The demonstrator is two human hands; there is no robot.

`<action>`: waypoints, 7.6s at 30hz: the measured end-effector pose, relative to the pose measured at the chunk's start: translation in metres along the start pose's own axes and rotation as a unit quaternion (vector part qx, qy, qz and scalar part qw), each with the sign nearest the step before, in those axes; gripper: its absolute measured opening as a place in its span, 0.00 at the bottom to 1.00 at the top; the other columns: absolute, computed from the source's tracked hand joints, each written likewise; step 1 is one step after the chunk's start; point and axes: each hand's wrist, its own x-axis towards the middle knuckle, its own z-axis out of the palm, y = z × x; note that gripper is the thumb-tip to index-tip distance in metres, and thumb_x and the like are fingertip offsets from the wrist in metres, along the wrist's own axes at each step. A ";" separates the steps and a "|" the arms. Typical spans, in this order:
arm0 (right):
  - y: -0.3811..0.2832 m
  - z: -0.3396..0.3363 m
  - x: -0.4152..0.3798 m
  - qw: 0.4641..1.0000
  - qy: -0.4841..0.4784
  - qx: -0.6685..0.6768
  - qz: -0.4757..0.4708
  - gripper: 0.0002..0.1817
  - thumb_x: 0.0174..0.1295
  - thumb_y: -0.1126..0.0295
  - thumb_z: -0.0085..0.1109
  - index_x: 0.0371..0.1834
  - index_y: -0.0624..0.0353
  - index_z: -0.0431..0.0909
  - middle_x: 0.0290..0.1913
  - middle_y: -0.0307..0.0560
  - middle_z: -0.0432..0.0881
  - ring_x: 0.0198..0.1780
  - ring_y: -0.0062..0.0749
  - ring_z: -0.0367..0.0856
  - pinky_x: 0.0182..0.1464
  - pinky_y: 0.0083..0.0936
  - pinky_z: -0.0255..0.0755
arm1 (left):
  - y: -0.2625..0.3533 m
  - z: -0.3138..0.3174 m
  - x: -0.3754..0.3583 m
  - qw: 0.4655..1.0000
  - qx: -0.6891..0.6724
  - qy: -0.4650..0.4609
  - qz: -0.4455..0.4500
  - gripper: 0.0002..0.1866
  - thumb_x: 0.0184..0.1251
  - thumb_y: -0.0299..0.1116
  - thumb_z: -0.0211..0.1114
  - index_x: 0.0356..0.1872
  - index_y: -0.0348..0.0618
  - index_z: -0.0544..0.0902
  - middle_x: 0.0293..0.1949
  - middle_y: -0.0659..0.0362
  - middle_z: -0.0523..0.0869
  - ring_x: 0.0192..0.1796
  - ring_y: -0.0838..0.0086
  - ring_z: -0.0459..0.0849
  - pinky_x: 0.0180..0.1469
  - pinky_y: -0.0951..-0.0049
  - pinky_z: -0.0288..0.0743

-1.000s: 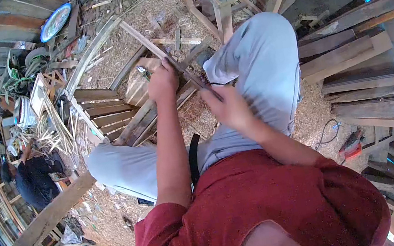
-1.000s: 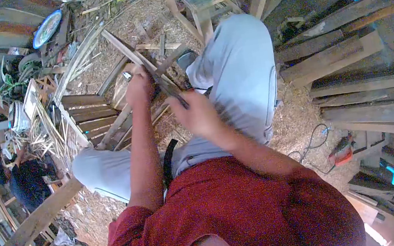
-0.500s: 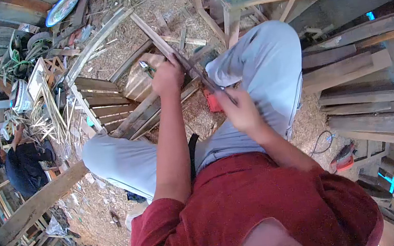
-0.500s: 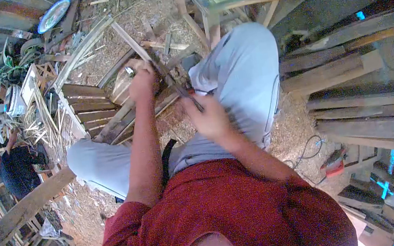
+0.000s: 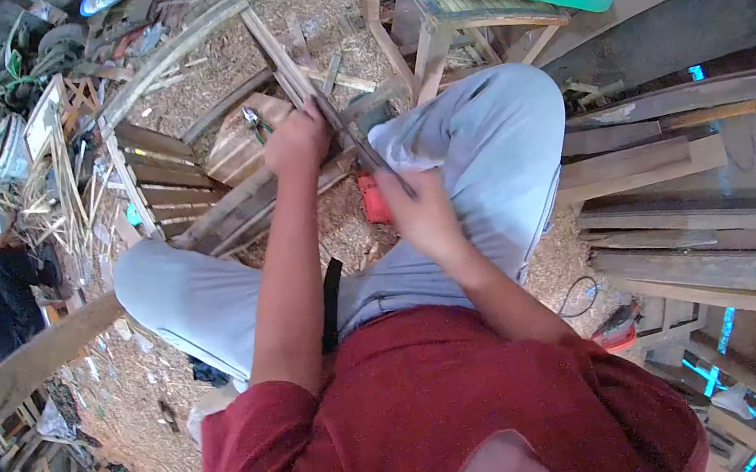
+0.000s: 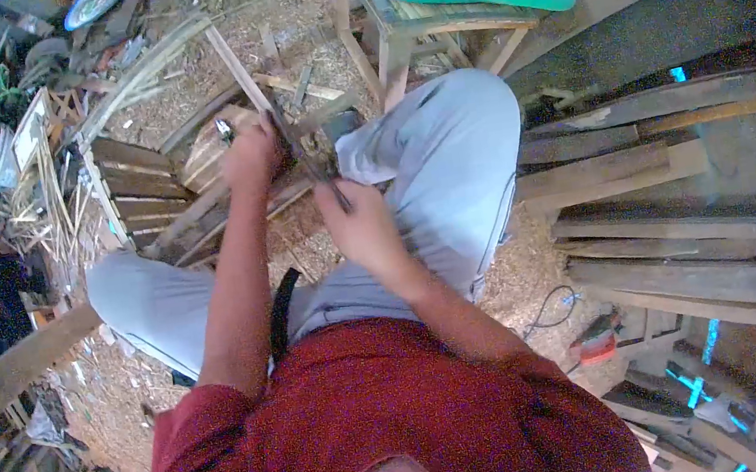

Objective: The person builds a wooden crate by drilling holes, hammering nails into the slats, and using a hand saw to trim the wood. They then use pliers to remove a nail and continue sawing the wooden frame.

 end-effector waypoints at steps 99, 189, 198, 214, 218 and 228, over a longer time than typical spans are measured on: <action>-0.023 -0.008 -0.016 0.998 0.027 0.040 -0.033 0.17 0.73 0.61 0.61 0.38 0.67 0.84 0.27 0.55 0.84 0.25 0.39 0.77 0.35 0.33 0.73 | 0.003 -0.003 0.003 0.999 -0.021 0.034 0.003 0.35 0.81 0.58 0.40 0.42 0.42 0.92 0.43 0.42 0.91 0.47 0.45 0.91 0.53 0.47 0.84; -0.004 0.015 0.020 0.993 0.081 0.008 -0.080 0.15 0.73 0.64 0.60 0.33 0.67 0.82 0.22 0.54 0.78 0.25 0.39 0.71 0.29 0.37 0.66 | -0.009 0.030 0.023 0.994 0.025 0.071 0.083 0.37 0.81 0.60 0.40 0.37 0.42 0.92 0.39 0.41 0.91 0.44 0.44 0.92 0.48 0.47 0.85; -0.012 0.006 -0.004 0.993 0.085 0.026 -0.081 0.15 0.70 0.62 0.61 0.32 0.64 0.82 0.26 0.64 0.81 0.29 0.60 0.82 0.33 0.44 0.73 | 0.012 -0.002 0.000 0.999 0.013 0.024 0.018 0.38 0.82 0.60 0.37 0.43 0.40 0.92 0.44 0.40 0.91 0.48 0.44 0.91 0.53 0.47 0.84; -0.021 -0.018 -0.036 0.991 0.061 0.088 -0.075 0.18 0.75 0.63 0.56 0.33 0.68 0.79 0.23 0.65 0.74 0.20 0.44 0.66 0.28 0.40 0.65 | 0.012 -0.007 0.004 1.000 0.026 -0.008 0.010 0.39 0.82 0.60 0.32 0.52 0.42 0.89 0.50 0.39 0.89 0.54 0.43 0.89 0.58 0.46 0.81; -0.006 0.014 0.019 0.991 0.104 0.005 -0.089 0.16 0.76 0.64 0.58 0.32 0.65 0.81 0.18 0.48 0.71 0.22 0.24 0.67 0.27 0.32 0.64 | 0.003 0.008 0.006 0.999 0.030 -0.007 0.028 0.38 0.82 0.60 0.33 0.51 0.42 0.89 0.50 0.39 0.89 0.54 0.43 0.89 0.58 0.46 0.81; 0.002 0.016 0.023 0.993 0.095 -0.015 -0.061 0.14 0.72 0.64 0.61 0.34 0.65 0.82 0.24 0.58 0.80 0.24 0.45 0.78 0.31 0.35 0.69 | -0.002 0.016 0.017 0.997 0.029 0.023 0.061 0.38 0.82 0.59 0.34 0.49 0.43 0.91 0.48 0.41 0.90 0.52 0.42 0.89 0.56 0.45 0.81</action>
